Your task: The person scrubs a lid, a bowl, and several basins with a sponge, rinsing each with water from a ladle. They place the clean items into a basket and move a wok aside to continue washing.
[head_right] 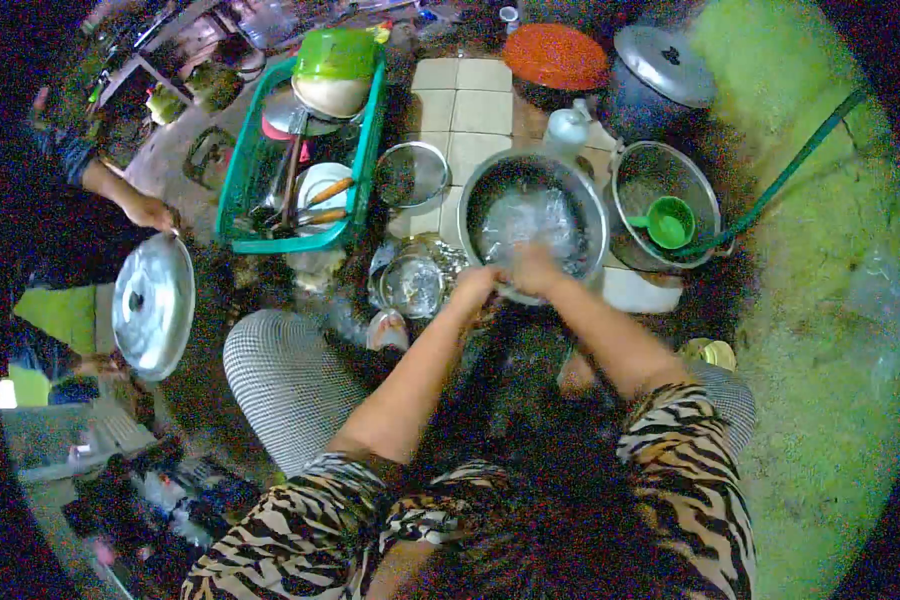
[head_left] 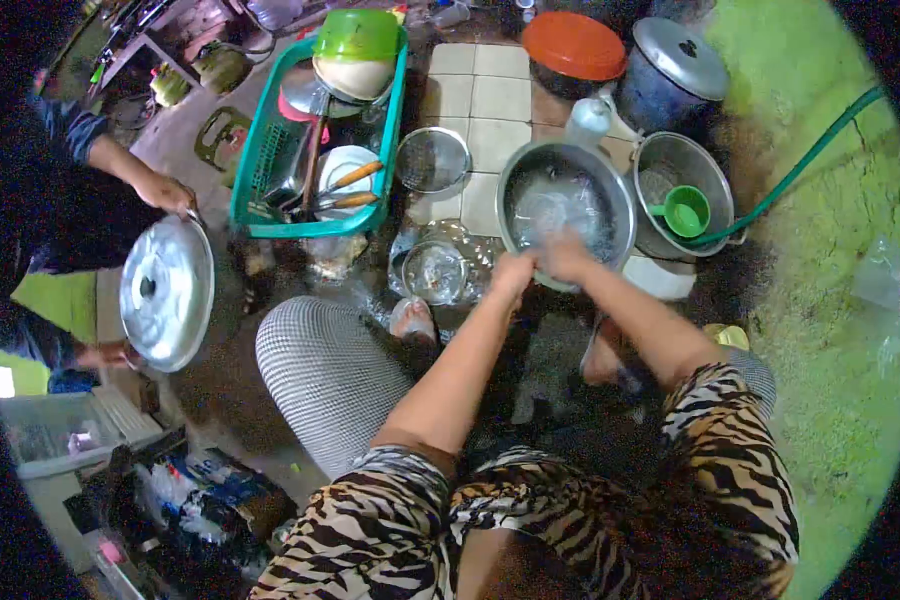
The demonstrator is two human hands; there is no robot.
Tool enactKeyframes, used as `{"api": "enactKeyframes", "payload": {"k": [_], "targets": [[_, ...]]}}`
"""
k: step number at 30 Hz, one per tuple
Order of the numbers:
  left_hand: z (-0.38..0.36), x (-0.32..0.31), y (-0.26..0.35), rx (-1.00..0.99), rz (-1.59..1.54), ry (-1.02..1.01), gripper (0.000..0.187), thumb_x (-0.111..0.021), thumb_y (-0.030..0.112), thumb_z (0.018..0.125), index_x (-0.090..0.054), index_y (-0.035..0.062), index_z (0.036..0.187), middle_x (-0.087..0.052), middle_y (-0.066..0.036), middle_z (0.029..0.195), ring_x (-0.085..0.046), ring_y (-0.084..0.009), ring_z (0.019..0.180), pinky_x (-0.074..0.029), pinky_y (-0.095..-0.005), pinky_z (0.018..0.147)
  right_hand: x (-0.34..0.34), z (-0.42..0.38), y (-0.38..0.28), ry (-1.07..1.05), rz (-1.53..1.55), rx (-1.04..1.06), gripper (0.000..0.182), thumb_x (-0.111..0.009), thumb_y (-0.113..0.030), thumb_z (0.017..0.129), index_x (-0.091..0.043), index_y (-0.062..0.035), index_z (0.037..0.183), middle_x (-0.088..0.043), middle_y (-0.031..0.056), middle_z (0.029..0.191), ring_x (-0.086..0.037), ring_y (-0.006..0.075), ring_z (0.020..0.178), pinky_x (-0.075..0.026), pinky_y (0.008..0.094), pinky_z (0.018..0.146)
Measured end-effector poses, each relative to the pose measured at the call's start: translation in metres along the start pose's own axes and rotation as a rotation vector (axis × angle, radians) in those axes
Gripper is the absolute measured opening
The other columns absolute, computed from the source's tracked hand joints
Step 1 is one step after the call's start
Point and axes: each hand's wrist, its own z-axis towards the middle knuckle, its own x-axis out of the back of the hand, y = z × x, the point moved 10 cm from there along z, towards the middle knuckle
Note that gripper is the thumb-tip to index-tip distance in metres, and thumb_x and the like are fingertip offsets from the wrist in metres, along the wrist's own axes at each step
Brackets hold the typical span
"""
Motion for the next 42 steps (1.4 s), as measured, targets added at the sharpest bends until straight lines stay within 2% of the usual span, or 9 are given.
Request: {"api": "enactKeyframes", "payload": {"k": [11, 14, 15, 18, 22, 25, 31, 34, 42], "targets": [[-0.001, 0.006, -0.017, 0.166, 0.307, -0.317, 0.043, -0.057, 0.037, 0.07, -0.063, -0.0001, 0.09, -0.064, -0.019, 0.083, -0.059, -0.038, 0.053, -0.049, -0.0477, 0.047, -0.02, 0.03, 0.02, 0.236, 0.218, -0.056, 0.055, -0.043, -0.029, 0.089, -0.03, -0.0085, 0.139, -0.024, 0.0166, 0.145, -0.027, 0.0356, 0.132, -0.021, 0.0468, 0.107], [0.003, 0.01, -0.009, 0.19, 0.287, -0.173, 0.028, -0.058, 0.023, 0.07, -0.062, -0.0045, 0.066, -0.059, -0.012, 0.057, -0.053, -0.0221, 0.046, -0.038, -0.0363, 0.044, 0.0, 0.034, 0.019, 0.5, -0.007, -0.307, 0.054, -0.043, -0.026, 0.089, -0.03, -0.0106, 0.139, -0.026, 0.0173, 0.144, -0.03, 0.0358, 0.129, -0.024, 0.0445, 0.106], [0.016, 0.009, -0.015, 0.139, 0.367, -0.144, 0.03, -0.058, 0.023, 0.071, -0.061, -0.006, 0.066, -0.06, -0.014, 0.06, -0.054, -0.0227, 0.047, -0.039, -0.0367, 0.044, -0.027, 0.053, 0.011, 0.299, 0.591, -0.35, 0.053, -0.043, -0.026, 0.089, -0.03, -0.0116, 0.139, -0.025, 0.0164, 0.145, -0.03, 0.0359, 0.129, -0.024, 0.0431, 0.106], [0.018, 0.007, -0.025, 0.186, 0.091, -0.19, 0.032, -0.056, 0.023, 0.074, -0.062, -0.007, 0.083, -0.058, -0.017, 0.061, -0.056, -0.0287, 0.048, -0.044, -0.0404, 0.047, -0.045, 0.063, 0.006, 0.391, 0.389, 0.118, 0.056, -0.046, -0.024, 0.088, -0.028, -0.0122, 0.14, -0.023, 0.0187, 0.145, -0.027, 0.0363, 0.131, -0.025, 0.0406, 0.106], [0.056, 0.005, -0.038, -0.084, 0.433, 0.064, 0.051, -0.05, 0.04, 0.084, -0.058, -0.0086, 0.098, -0.059, -0.029, 0.086, -0.058, -0.0419, 0.085, -0.046, -0.0442, 0.072, -0.051, 0.081, 0.058, 0.419, 0.265, -0.431, 0.064, -0.048, -0.029, 0.088, -0.019, -0.0144, 0.143, -0.022, 0.0272, 0.142, -0.028, 0.0322, 0.131, -0.026, 0.0395, 0.105], [0.068, 0.03, -0.03, 0.01, 0.321, 0.103, 0.067, -0.041, 0.052, 0.088, -0.053, -0.0112, 0.107, -0.055, -0.035, 0.101, -0.053, -0.0477, 0.1, -0.042, -0.0475, 0.084, -0.093, 0.106, -0.006, 0.058, 0.979, 0.086, 0.048, -0.04, -0.035, 0.09, -0.038, -0.0181, 0.135, -0.041, 0.0213, 0.132, -0.04, 0.0311, 0.124, -0.03, 0.0381, 0.103], [0.101, 0.065, -0.021, -0.041, 0.444, 0.329, 0.068, -0.04, 0.053, 0.088, -0.054, -0.0093, 0.111, -0.057, -0.033, 0.101, -0.053, -0.0464, 0.1, -0.042, -0.0469, 0.085, -0.066, 0.074, 0.041, 0.211, -0.002, -0.2, 0.047, -0.032, -0.042, 0.09, -0.057, -0.0142, 0.119, -0.056, 0.0167, 0.118, -0.05, 0.0329, 0.113, -0.032, 0.0385, 0.102], [0.1, 0.053, -0.017, 0.023, 0.407, 0.175, 0.064, -0.049, 0.047, 0.084, -0.048, -0.0078, 0.118, -0.054, -0.032, 0.11, -0.052, -0.0459, 0.103, -0.04, -0.0469, 0.088, -0.07, 0.071, 0.01, 0.186, 0.591, -0.021, 0.048, -0.043, -0.041, 0.086, -0.058, -0.0065, 0.116, -0.055, 0.0188, 0.119, -0.05, 0.0323, 0.112, -0.033, 0.0403, 0.101], [0.068, 0.036, 0.037, -0.115, 0.606, 0.489, 0.067, -0.052, 0.023, 0.08, -0.025, 0.0027, 0.137, -0.055, -0.028, 0.111, -0.054, -0.045, 0.099, -0.041, -0.0475, 0.087, 0.014, 0.104, 0.161, -0.276, -0.09, 0.097, 0.032, -0.054, -0.031, 0.078, -0.067, -0.0047, 0.089, -0.067, 0.0134, 0.089, -0.061, 0.0276, 0.074, -0.049, 0.043, 0.069]]}}
